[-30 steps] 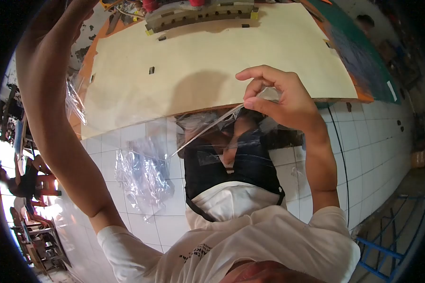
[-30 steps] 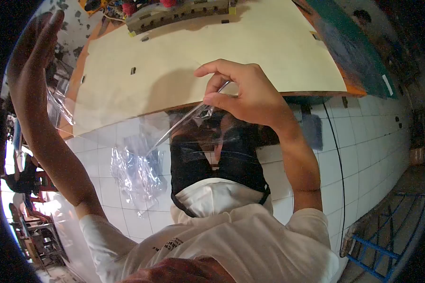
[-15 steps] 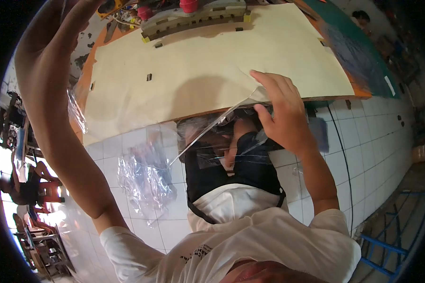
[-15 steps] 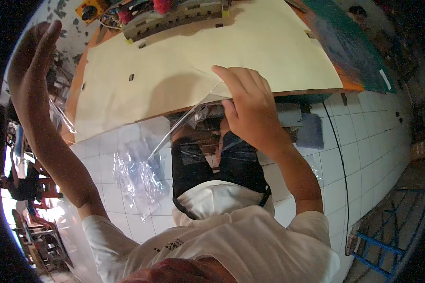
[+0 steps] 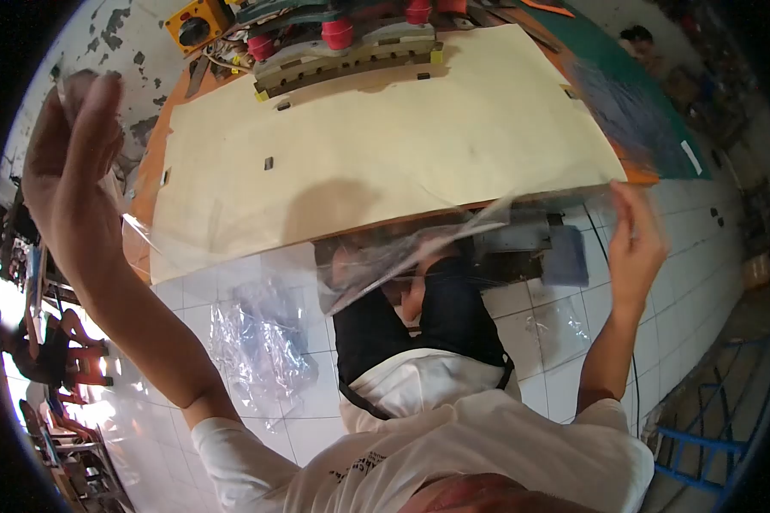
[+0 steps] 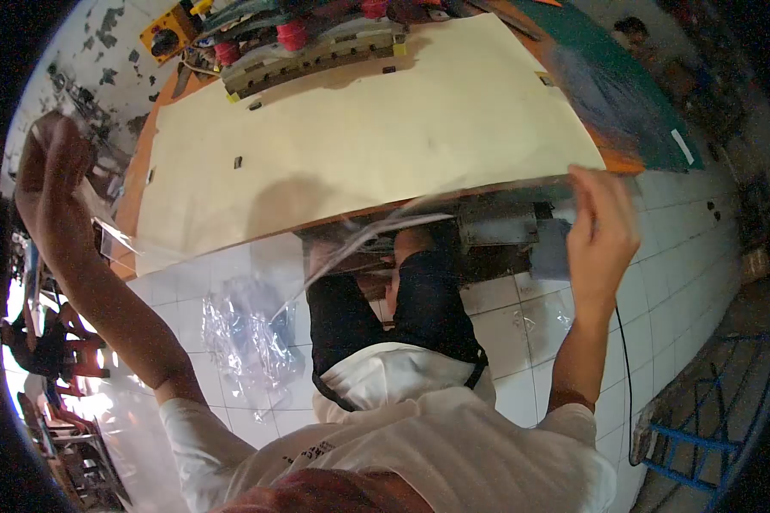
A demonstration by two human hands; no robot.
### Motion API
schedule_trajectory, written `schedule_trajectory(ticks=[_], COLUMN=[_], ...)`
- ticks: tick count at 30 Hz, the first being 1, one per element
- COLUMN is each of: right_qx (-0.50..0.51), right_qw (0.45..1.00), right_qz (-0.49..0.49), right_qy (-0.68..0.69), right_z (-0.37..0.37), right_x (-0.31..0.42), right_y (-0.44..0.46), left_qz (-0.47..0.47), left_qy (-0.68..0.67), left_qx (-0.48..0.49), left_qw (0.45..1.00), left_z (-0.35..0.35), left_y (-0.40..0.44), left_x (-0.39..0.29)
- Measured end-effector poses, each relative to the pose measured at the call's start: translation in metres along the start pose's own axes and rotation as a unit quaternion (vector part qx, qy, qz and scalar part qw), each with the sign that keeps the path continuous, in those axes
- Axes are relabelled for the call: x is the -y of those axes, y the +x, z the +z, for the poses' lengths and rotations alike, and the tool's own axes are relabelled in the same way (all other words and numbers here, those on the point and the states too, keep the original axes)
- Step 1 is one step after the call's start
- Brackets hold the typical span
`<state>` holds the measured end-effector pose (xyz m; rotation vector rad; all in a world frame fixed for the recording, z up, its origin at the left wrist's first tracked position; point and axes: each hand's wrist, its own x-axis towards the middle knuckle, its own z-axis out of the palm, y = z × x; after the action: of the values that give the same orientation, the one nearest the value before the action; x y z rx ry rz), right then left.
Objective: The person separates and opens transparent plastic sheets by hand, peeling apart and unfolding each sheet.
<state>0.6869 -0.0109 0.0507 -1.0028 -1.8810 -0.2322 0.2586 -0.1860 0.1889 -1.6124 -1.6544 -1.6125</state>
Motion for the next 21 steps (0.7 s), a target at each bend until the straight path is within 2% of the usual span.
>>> schedule_trajectory(ticks=[1, 2, 3, 4, 6, 7, 9, 10, 11, 12, 13, 15, 16, 17, 18, 19, 20, 21], right_qx=[-0.003, -0.036, -0.068, -0.070, -0.140, -0.143, -0.046, -0.051, 0.021, 0.094, 0.093, 0.233, 0.231, 0.151, 0.110, 0.069, 0.123, 0.139], right_qw=[1.000, 0.998, 0.991, 0.991, 0.962, 0.961, 0.921, 0.919, 0.895, 0.861, 0.858, 0.790, 0.786, 0.801, 0.804, 0.805, 0.753, 0.733], right_qz=[0.001, -0.051, -0.103, -0.102, -0.169, -0.173, -0.259, -0.268, -0.343, -0.412, -0.420, -0.510, -0.516, -0.493, -0.480, -0.465, -0.510, -0.517], right_qy=[-0.003, 0.028, 0.058, 0.054, 0.164, 0.162, 0.286, 0.285, 0.284, 0.281, 0.282, 0.249, 0.249, 0.305, 0.334, 0.361, 0.396, 0.420], right_z=[-0.007, -0.013, -0.018, -0.018, -0.017, -0.019, -0.026, -0.027, -0.026, -0.026, -0.024, -0.019, -0.008, 0.010, 0.018, 0.027, 0.035, 0.036], right_x=[-0.004, -0.007, -0.009, -0.010, -0.009, -0.004, 0.012, 0.022, 0.032, 0.044, 0.057, 0.086, 0.104, 0.121, 0.123, 0.125, 0.118, 0.120], right_y=[0.012, 0.026, 0.039, 0.052, 0.081, 0.096, 0.124, 0.139, 0.152, 0.160, 0.169, 0.181, 0.178, 0.169, 0.168, 0.167, 0.177, 0.177], left_qz=[0.003, 0.027, 0.020, 0.014, -0.002, -0.022, -0.011, 0.027, 0.063, 0.052, 0.048, 0.027, 0.035, 0.042, 0.110, 0.128, 0.152, 0.174], left_qy=[-0.004, -0.083, -0.133, -0.183, -0.209, -0.230, -0.265, -0.303, -0.336, -0.332, -0.319, -0.341, -0.322, -0.304, -0.310, -0.283, -0.279, -0.275], left_qx=[0.000, 0.046, 0.037, 0.026, 0.019, 0.013, 0.048, 0.124, 0.199, 0.206, 0.214, 0.229, 0.244, 0.261, 0.285, 0.276, 0.279, 0.283], left_qw=[1.000, 0.995, 0.990, 0.983, 0.978, 0.973, 0.963, 0.945, 0.919, 0.919, 0.922, 0.911, 0.914, 0.915, 0.900, 0.909, 0.906, 0.902], left_z=[-0.006, -0.013, -0.008, -0.003, 0.011, 0.013, 0.015, 0.019, 0.023, 0.028, 0.037, 0.055, 0.064, 0.070, 0.077, 0.081, 0.085, 0.087], left_y=[0.000, 0.001, -0.002, -0.005, -0.007, -0.007, -0.004, 0.000, 0.004, 0.006, 0.003, -0.006, -0.009, -0.011, -0.006, -0.008, -0.008, -0.007], left_x=[0.001, 0.000, -0.009, -0.018, -0.030, -0.032, -0.031, -0.030, -0.028, -0.023, -0.037, -0.053, -0.060, -0.063, -0.057, -0.061, -0.060, -0.058])
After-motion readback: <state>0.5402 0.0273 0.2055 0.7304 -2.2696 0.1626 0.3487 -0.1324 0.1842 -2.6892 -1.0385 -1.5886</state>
